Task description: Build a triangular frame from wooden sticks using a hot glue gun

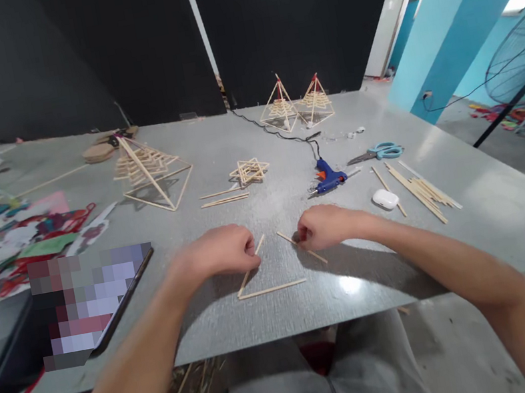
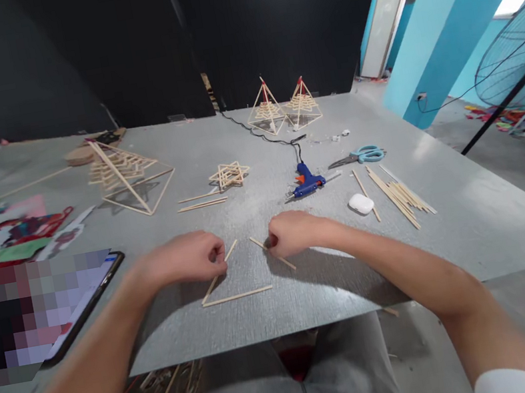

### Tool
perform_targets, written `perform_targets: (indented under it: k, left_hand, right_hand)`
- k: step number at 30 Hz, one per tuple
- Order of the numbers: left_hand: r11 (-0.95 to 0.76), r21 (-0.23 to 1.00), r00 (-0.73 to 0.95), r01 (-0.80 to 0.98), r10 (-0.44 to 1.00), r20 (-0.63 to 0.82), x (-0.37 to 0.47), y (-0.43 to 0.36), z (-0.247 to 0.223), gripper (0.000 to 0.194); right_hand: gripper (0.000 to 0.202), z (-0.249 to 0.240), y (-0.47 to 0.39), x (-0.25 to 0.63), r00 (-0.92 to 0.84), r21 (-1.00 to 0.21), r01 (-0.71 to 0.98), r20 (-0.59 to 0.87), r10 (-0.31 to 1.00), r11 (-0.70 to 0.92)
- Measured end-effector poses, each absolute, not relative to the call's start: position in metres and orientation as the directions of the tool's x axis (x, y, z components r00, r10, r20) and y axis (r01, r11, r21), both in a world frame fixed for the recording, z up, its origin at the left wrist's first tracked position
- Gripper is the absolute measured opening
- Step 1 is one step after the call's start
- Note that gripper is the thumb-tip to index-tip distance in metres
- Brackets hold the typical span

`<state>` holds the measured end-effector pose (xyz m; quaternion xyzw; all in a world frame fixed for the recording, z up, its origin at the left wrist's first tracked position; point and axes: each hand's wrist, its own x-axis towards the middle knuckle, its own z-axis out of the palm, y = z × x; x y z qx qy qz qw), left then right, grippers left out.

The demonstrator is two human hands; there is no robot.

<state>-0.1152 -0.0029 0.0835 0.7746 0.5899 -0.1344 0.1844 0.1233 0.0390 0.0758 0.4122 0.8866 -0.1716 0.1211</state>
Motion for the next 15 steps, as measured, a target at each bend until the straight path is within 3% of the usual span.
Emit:
perform_targets:
  k: [15]
  left_hand:
    - [-0.242, 0.108, 0.265, 0.964, 0.862, -0.432, -0.113, -0.004, 0.086, 0.012]
  right_hand:
    - [0.023, 0.060, 0.033, 0.116, -0.702, -0.303, 0.712, -0.261, 0.663, 0.634]
